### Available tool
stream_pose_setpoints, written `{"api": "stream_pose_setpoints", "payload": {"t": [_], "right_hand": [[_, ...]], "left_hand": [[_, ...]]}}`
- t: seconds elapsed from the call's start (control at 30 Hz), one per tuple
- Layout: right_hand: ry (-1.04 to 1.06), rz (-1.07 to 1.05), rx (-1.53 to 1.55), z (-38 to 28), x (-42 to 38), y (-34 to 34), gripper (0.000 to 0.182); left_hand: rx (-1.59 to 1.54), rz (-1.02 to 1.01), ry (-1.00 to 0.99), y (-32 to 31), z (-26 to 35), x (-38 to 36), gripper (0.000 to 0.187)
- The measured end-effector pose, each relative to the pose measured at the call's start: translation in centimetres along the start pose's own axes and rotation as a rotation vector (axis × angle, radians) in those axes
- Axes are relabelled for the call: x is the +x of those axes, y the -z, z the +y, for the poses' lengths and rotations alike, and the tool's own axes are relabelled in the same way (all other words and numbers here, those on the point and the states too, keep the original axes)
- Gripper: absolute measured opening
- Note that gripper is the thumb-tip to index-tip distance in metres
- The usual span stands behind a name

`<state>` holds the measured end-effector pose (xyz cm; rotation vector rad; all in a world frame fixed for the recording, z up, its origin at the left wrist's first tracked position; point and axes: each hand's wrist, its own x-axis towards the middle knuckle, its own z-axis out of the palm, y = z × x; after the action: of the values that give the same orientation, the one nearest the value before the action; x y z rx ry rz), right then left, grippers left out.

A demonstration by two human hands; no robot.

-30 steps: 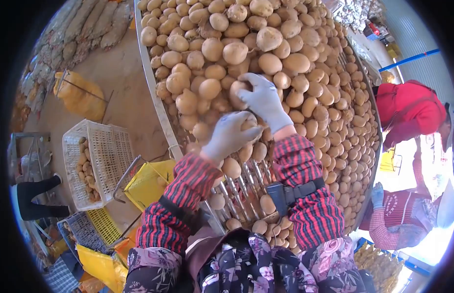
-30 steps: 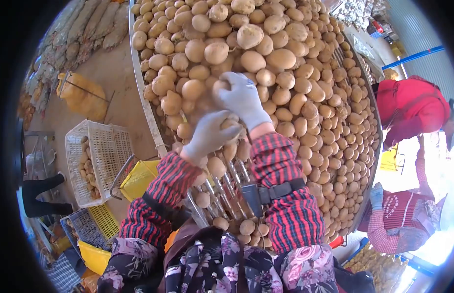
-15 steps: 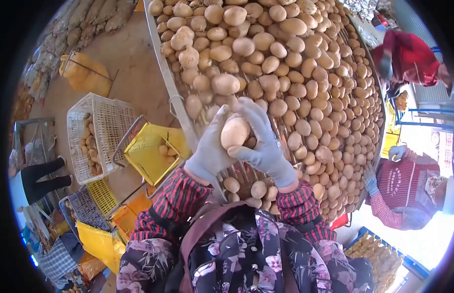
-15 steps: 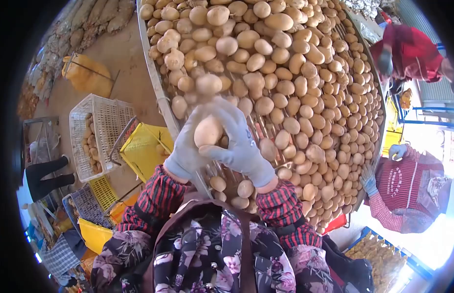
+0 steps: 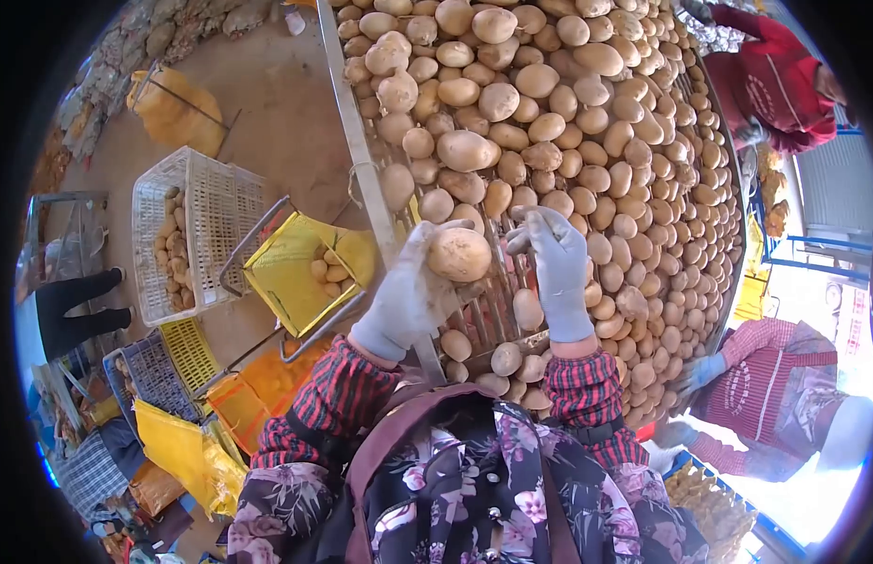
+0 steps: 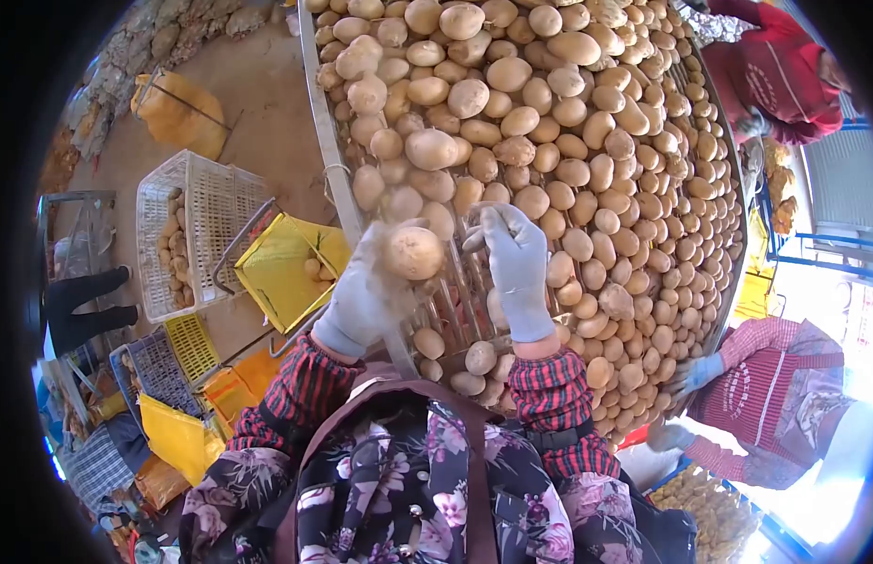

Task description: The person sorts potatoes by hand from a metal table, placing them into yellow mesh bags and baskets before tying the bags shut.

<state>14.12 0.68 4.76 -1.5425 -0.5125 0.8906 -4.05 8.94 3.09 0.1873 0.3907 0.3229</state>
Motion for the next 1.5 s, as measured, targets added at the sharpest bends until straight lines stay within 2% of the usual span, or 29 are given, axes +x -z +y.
{"api": "stream_pose_setpoints", "payload": {"t": [0.07,0.13,0.17,0.23,0.27,0.3,0.33,0.37,0.4,0.47,0.53,0.57,0.6,0.63,0.7,0.73,0.8,0.9,0.93,0.97,1.03,1.07,1.13,1.2,1.23,1.3,1.43,1.5], "right_hand": [[-0.026,-0.011,0.026,-0.3,-0.1,-0.2,0.026],[0.103,-0.099,-0.090,-1.5,-0.7,-2.2,0.028],[0.100,-0.098,-0.096,-1.2,-0.7,-3.2,0.028],[0.670,-0.107,-0.589,-0.5,-0.2,-4.5,0.028],[0.666,-0.105,-0.597,0.4,0.3,-4.0,0.028],[0.464,-0.206,-0.408,0.9,1.0,-3.7,0.028],[0.265,-0.301,-0.218,1.2,1.8,-3.1,0.027],[0.096,-0.341,-0.176,1.0,2.6,-2.0,0.023],[0.097,-0.333,-0.179,0.5,4.0,-1.7,0.023],[0.302,-0.121,-0.550,-0.5,8.1,-1.5,0.022],[0.686,0.077,-0.900,-2.0,13.2,-2.0,0.030],[0.777,0.001,-1.072,-2.2,15.9,-1.8,0.035],[0.870,-0.080,-1.238,-2.1,17.4,-1.5,0.040],[0.873,-0.142,-1.382,-1.7,18.8,-1.9,0.041],[0.822,-0.198,-1.430,-1.4,20.1,-2.6,0.043],[0.795,-0.205,-1.352,-1.6,19.9,-2.5,0.045],[0.616,-0.214,-1.017,-2.3,18.2,-1.8,0.048],[0.082,-0.343,-0.270,-3.9,13.7,0.5,0.053],[-0.008,-0.364,-0.142,-3.8,11.9,1.5,0.055],[-0.007,-0.370,-0.146,-3.4,10.0,2.0,0.055],[-0.173,-0.259,0.642,-1.6,5.6,3.1,0.054],[-0.166,-0.263,0.645,-0.9,4.0,3.5,0.054],[-0.256,-0.166,0.848,0.0,1.1,3.8,0.055],[-0.209,-0.189,0.834,0.8,-1.0,4.2,0.059],[-0.196,-0.169,0.749,1.4,-2.0,4.7,0.061],[-0.162,-0.210,0.652,1.0,-3.6,5.1,0.062],[-0.132,-0.304,0.590,0.7,-5.4,5.2,0.062],[-0.137,-0.290,0.577,-1.0,-6.9,3.9,0.062]], "left_hand": [[-0.124,0.040,0.035,-0.7,1.0,0.4,0.047],[-0.109,0.026,0.021,-1.6,1.5,0.9,0.048],[-0.083,0.011,0.005,-1.7,1.7,1.2,0.051],[0.024,-0.027,0.009,-0.4,1.9,1.8,0.050],[0.139,-0.064,0.008,0.7,2.0,2.0,0.051],[0.094,-0.237,0.029,1.4,2.4,2.3,0.057],[0.093,-0.242,0.029,1.9,2.5,2.2,0.057],[0.160,-0.179,0.063,2.1,2.5,1.7,0.056],[0.226,-0.116,0.100,2.0,2.7,1.4,0.056],[0.249,-0.144,0.146,1.8,3.5,1.7,0.055],[0.090,-0.056,0.179,1.7,3.8,1.8,0.053],[0.258,-0.155,-0.025,2.6,3.2,2.6,0.047],[0.258,-0.135,-0.017,2.4,3.4,3.3,0.047],[0.285,-0.075,-0.013,2.3,3.8,4.0,0.045],[0.405,0.018,0.004,2.4,4.8,4.9,0.045],[0.401,0.021,-0.003,2.3,5.2,5.0,0.045],[-0.138,-0.024,0.104,1.4,5.8,4.9,0.048],[-0.157,-0.039,0.044,0.8,5.4,4.7,0.049],[-0.164,-0.039,0.036,0.6,5.1,4.6,0.049],[-0.221,-0.084,0.019,0.3,4.8,4.5,0.049],[-0.267,-0.134,-0.002,-0.3,3.7,3.9,0.049],[-0.281,-0.190,-0.020,-0.8,3.1,3.6,0.046],[-0.286,-0.243,-0.029,-1.7,1.8,2.6,0.046],[0.213,-0.143,-0.132,-2.6,0.5,1.5,0.059],[0.225,-0.150,-0.125,-3.2,0.1,1.0,0.059],[0.468,-0.001,-0.161,-4.5,-0.6,-0.1,0.066],[0.442,-0.019,-0.191,-4.3,-2.0,-1.7,0.058],[0.299,-0.049,-0.273,-2.5,-2.4,-2.1,0.045]]}}
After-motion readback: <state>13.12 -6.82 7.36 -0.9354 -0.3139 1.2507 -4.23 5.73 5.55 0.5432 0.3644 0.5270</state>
